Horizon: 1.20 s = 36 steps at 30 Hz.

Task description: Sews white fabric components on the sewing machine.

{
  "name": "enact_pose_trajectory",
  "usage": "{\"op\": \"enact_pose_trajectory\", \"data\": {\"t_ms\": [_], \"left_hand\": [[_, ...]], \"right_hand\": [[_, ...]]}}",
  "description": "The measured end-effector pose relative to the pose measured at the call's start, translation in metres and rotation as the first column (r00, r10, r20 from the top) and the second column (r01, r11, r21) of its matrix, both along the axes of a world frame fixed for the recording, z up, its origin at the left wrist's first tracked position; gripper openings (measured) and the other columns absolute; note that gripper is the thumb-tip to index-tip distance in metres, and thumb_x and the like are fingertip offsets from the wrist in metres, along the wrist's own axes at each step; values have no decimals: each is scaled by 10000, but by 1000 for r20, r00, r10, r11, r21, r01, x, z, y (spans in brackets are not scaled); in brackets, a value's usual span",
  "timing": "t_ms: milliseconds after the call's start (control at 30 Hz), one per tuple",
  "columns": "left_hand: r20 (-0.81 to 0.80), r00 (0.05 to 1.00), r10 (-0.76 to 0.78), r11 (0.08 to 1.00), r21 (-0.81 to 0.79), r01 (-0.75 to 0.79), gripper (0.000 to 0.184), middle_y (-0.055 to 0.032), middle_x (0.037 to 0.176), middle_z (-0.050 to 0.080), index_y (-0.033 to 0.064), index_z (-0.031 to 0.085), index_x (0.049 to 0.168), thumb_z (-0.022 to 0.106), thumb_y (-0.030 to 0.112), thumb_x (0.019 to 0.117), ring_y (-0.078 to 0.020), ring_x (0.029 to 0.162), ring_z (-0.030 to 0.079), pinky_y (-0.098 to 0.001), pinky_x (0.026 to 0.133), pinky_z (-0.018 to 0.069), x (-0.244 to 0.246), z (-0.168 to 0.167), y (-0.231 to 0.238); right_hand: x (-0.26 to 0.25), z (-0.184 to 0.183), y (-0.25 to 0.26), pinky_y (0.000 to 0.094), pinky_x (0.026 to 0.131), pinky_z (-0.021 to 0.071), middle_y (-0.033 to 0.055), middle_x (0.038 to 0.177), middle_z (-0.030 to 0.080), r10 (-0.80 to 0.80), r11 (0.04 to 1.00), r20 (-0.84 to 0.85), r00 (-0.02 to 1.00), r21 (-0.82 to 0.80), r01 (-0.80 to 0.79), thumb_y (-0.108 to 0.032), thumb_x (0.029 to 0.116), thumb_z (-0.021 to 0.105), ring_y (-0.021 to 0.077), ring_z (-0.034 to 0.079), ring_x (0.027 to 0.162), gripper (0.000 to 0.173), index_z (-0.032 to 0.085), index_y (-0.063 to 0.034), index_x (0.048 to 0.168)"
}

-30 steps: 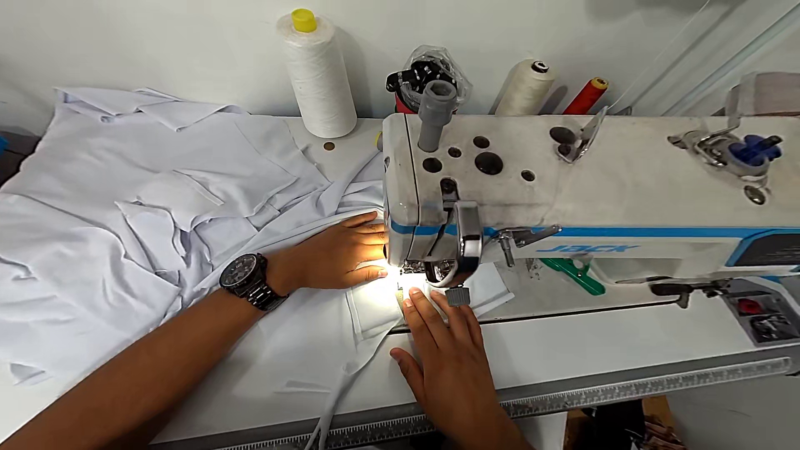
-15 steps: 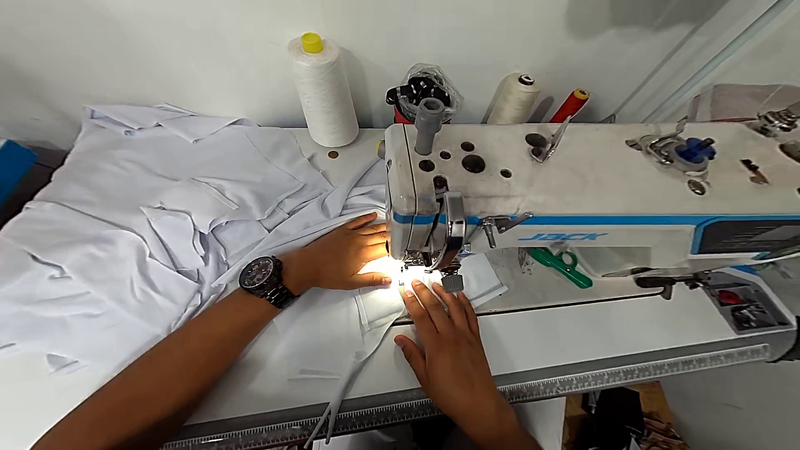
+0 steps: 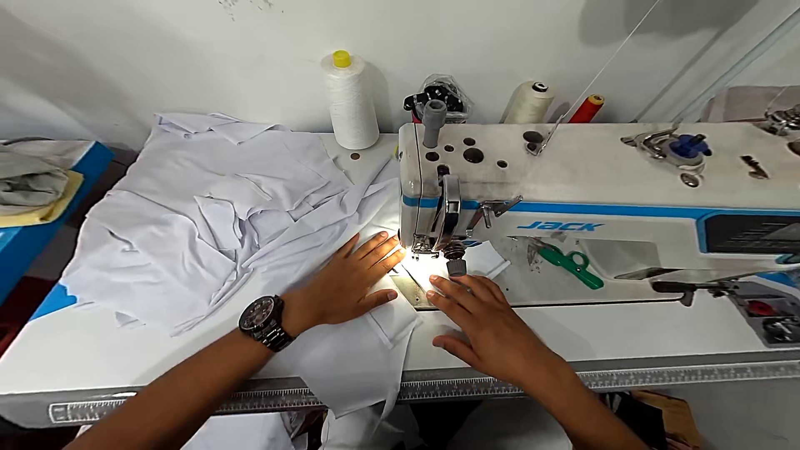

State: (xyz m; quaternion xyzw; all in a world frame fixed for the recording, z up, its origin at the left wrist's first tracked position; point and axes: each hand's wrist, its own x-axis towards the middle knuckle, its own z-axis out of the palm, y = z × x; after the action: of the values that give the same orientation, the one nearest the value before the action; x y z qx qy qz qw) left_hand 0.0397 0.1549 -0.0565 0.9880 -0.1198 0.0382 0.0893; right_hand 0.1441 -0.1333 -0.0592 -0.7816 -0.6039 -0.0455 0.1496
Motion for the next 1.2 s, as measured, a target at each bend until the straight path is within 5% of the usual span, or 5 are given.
{"op": "enact_pose_trajectory", "data": {"t_ms": [133, 233, 400, 600, 1200], "left_hand": [[103, 982, -156, 969, -178, 172, 456, -112, 1404, 609, 56, 627, 1358, 382, 317, 1075, -262, 1365, 524, -484, 1157, 396, 13, 20, 23], [233, 938, -256, 912, -264, 314, 259, -54, 1092, 723, 79, 740, 1086, 521, 154, 970, -201, 1079, 652, -385, 963, 520, 16, 18, 43], [143, 924, -353, 884, -274, 380, 368, 27, 1158, 688, 217, 782, 1085, 672, 515, 900, -143, 1042, 603, -343, 874, 510, 0, 7, 60], [131, 941, -313, 901, -273, 338, 275, 41, 1158, 692, 214, 775, 1049, 680, 426, 903, -156, 1049, 617, -362, 880, 521, -3, 8, 58], [161, 984, 75, 970, -242, -34, 285, -53, 939, 629, 80, 677, 858, 552, 273, 1026, -207, 937, 606, -329, 834, 514, 6, 3, 20]], "right_hand": [[-40, 4, 33, 414, 924, 535, 35, 1172, 687, -107, 969, -77, 991, 213, 122, -422, 1004, 588, 231, 629, 1119, 331, 757, -143, 1062], [-76, 0, 58, 340, 736, 594, 40, 996, 703, -95, 952, -231, 968, 262, 156, -331, 940, 689, 188, 686, 905, 249, 742, -123, 1066], [-93, -9, 65, 299, 613, 577, 10, 831, 674, -197, 921, -272, 942, 279, 273, -177, 933, 649, 145, 662, 725, 169, 725, -99, 1063], [-84, -1, 53, 197, 571, 547, -55, 832, 667, -270, 862, -638, 721, 173, 476, -205, 973, 629, 18, 619, 662, 186, 668, -110, 1129], [-77, -11, 67, 223, 486, 518, 12, 822, 646, -469, 774, -296, 832, 315, 549, -127, 901, 625, 69, 581, 562, 106, 724, -90, 891]]}}
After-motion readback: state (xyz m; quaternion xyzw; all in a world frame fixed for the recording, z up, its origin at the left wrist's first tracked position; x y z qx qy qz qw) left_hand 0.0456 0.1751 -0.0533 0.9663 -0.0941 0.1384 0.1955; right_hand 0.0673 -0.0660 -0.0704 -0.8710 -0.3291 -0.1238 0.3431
